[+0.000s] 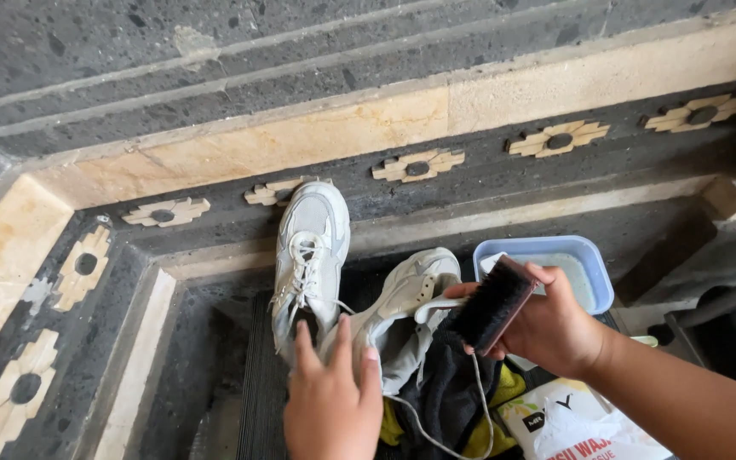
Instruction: Cleaning the uppers and midsoles of white sneakers using a small brush and cleaning solution.
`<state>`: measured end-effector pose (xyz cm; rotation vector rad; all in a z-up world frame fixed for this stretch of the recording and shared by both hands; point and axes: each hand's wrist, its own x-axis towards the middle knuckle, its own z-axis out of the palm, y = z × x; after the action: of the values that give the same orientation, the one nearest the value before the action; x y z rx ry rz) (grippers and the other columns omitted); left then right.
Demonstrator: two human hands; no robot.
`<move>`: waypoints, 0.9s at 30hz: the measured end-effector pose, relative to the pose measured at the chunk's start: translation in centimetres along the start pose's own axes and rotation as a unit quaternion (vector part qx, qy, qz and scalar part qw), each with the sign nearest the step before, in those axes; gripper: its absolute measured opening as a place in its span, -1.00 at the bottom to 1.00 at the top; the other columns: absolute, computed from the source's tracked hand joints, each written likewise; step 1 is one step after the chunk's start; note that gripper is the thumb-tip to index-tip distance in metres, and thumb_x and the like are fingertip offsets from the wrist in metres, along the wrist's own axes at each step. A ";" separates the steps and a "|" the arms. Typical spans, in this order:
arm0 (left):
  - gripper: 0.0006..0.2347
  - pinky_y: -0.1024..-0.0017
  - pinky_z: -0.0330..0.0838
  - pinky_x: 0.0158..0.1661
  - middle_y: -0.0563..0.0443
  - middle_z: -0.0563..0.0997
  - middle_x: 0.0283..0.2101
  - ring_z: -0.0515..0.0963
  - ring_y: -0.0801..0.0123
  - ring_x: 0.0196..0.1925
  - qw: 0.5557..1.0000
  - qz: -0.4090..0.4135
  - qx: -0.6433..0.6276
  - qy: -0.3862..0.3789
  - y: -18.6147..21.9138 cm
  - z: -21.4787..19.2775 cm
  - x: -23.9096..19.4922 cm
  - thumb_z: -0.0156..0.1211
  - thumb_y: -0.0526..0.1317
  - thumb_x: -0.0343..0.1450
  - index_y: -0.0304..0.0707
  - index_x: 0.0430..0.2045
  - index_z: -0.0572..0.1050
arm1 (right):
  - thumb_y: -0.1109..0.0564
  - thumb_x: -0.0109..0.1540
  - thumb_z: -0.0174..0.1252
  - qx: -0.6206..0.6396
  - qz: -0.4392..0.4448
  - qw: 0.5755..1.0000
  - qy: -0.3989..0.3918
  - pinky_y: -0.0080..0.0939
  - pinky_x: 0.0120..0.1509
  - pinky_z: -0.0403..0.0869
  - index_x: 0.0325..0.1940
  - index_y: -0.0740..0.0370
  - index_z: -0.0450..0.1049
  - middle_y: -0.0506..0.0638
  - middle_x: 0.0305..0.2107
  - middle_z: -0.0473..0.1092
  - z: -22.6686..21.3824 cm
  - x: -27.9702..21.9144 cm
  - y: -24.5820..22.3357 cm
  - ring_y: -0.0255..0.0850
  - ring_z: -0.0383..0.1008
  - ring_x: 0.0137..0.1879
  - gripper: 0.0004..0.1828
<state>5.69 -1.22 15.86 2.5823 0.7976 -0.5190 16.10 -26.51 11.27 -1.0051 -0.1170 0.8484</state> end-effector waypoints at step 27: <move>0.03 0.04 0.40 -0.15 -0.20 0.18 0.45 0.25 -0.28 0.38 0.828 0.308 0.131 0.450 0.0 9.4 5.3 0.71 0.32 -0.37 -0.12 -0.02 0.45 | -0.63 0.01 -0.71 -0.536 0.219 0.814 -0.032 0.11 0.63 -0.02 0.63 -0.32 -0.08 -0.23 0.58 -0.14 7.4 0.6 -1.4 -0.16 -0.16 0.67 0.13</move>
<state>7.63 -3.19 5.40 3.0729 0.0459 0.9082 13.93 -21.33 16.28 -2.1270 -0.4730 1.2712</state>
